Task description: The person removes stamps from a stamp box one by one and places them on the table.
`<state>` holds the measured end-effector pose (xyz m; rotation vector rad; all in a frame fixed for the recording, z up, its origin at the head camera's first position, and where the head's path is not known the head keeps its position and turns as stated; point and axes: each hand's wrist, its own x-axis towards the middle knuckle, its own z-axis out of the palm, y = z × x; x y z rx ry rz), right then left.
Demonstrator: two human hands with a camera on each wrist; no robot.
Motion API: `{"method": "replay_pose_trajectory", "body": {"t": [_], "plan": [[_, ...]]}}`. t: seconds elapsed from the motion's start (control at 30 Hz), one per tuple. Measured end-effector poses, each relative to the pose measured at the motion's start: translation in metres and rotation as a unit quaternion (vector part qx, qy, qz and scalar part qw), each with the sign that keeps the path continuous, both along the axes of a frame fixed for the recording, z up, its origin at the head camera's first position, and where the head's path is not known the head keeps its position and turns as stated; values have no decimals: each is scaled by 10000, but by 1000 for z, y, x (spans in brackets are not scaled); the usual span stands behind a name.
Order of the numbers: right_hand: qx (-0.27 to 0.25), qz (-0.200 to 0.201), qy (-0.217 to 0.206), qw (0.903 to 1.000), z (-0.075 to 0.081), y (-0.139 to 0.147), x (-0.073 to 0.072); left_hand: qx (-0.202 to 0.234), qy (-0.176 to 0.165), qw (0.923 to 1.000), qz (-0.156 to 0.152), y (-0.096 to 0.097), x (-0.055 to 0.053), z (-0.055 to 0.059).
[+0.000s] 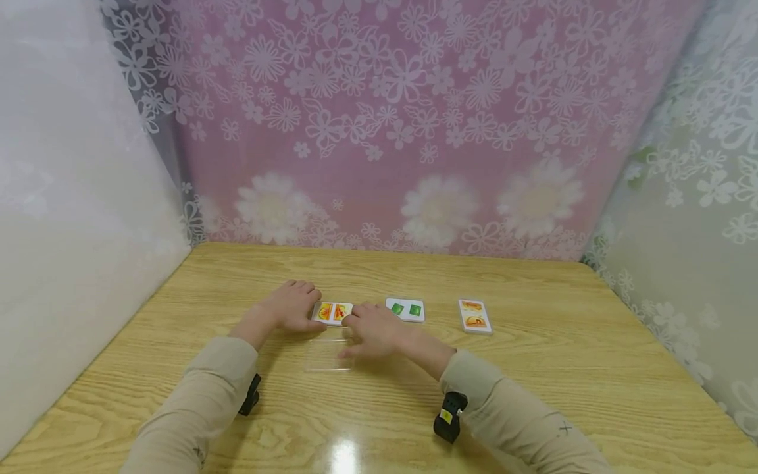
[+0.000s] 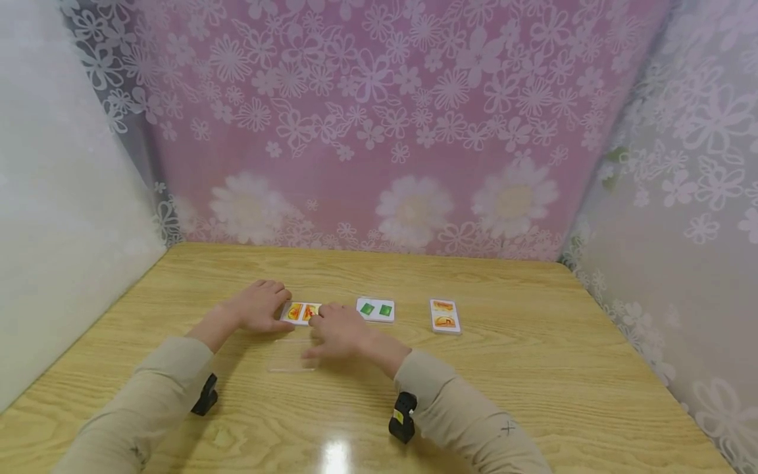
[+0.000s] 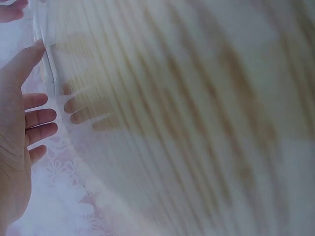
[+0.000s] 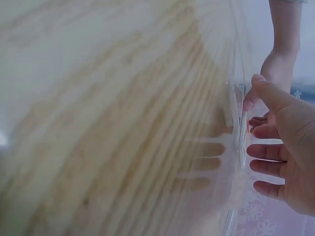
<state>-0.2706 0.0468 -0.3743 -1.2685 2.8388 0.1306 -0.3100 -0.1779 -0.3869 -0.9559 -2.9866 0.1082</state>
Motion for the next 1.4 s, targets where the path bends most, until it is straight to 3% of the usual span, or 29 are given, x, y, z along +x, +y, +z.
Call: {"method": "replay_pose_trajectory", "body": {"t": [0.17, 0.33, 0.53, 0.7, 0.87, 1.07, 1.4], "plan": [[-236, -263, -204, 9992, 5, 5, -9, -121, 139, 9998, -87, -1, -1, -4], [-908, -554, -515, 9930, 6, 7, -22, -191, 181, 9996, -104, -2, 1, -3], [-1921, -928, -1141, 9703, 8, 5, -37, -218, 244, 9994, -108, -1, 1, -2], [-2418, -1134, -1556, 9510, 5, 1, -47, -209, 250, 9994, -111, -2, 0, -3], [-2601, -1235, -1748, 9416, 1, -4, -55, -89, 218, 9996, -133, -1, -1, -2], [-2677, -1206, -1726, 9402, -2, -9, -61, 54, 239, 9995, -221, -2, -1, -2], [-2732, -1176, -1979, 9340, -15, -11, -67, -104, 23, 9999, -60, 0, -1, 0]]}}
